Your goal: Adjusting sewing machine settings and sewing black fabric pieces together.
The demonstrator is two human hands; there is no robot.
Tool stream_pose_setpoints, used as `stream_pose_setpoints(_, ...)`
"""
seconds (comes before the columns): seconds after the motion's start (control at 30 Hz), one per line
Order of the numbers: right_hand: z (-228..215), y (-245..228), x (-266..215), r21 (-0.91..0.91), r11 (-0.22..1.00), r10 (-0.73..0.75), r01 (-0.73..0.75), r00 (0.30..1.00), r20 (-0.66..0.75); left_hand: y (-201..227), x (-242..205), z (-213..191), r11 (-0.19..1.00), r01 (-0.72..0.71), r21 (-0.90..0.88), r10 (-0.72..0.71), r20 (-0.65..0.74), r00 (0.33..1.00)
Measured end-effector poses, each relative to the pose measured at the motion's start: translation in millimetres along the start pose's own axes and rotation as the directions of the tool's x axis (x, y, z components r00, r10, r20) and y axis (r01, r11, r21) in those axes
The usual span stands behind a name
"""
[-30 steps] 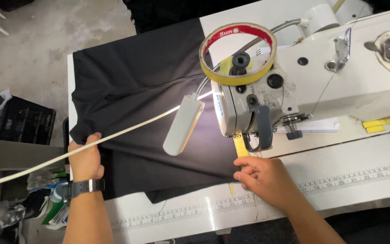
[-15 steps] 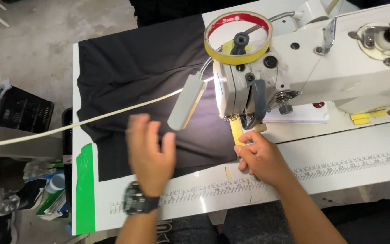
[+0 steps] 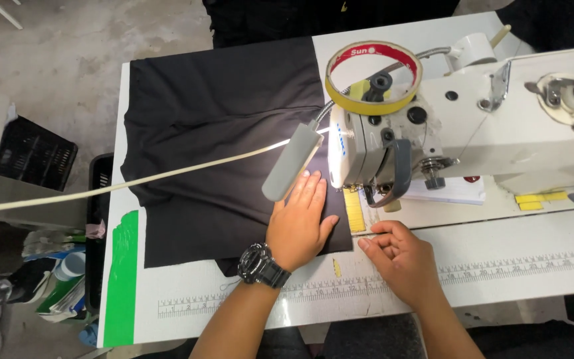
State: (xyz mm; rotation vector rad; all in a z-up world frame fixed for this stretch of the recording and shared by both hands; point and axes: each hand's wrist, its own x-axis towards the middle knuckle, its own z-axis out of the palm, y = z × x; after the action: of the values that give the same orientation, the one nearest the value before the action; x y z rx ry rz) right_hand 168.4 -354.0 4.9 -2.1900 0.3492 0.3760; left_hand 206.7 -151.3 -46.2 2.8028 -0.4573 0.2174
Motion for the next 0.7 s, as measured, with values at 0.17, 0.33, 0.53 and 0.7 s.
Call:
stream_pose_setpoints(0.17, 1, -2, 2, 0.03, 0.999, 0.015, -0.015, 1.0, 0.015, 2, 1, -7, 0.998, 0.032, -0.046, -0.031, 0.022, 0.999)
stream_pose_setpoints(0.33, 1, 2, 3, 0.039, 0.998, 0.04, -0.041, 0.999, 0.029, 2, 4, -12, 0.995, 0.049, -0.083, -0.044, 0.069, 0.997)
stream_pose_setpoints(0.53, 1, 8, 4, 0.063, 0.997, -0.049, 0.048, 0.999, 0.019, 2, 5, -13, 0.995, 0.05, -0.085, -0.044, 0.072, 0.996)
stream_pose_setpoints(0.7, 3, 8, 3, 0.112, 0.993, -0.027, 0.026, 1.0, 0.01, 3, -2, -14, 0.983, -0.002, -0.184, -0.025, -0.142, 0.989)
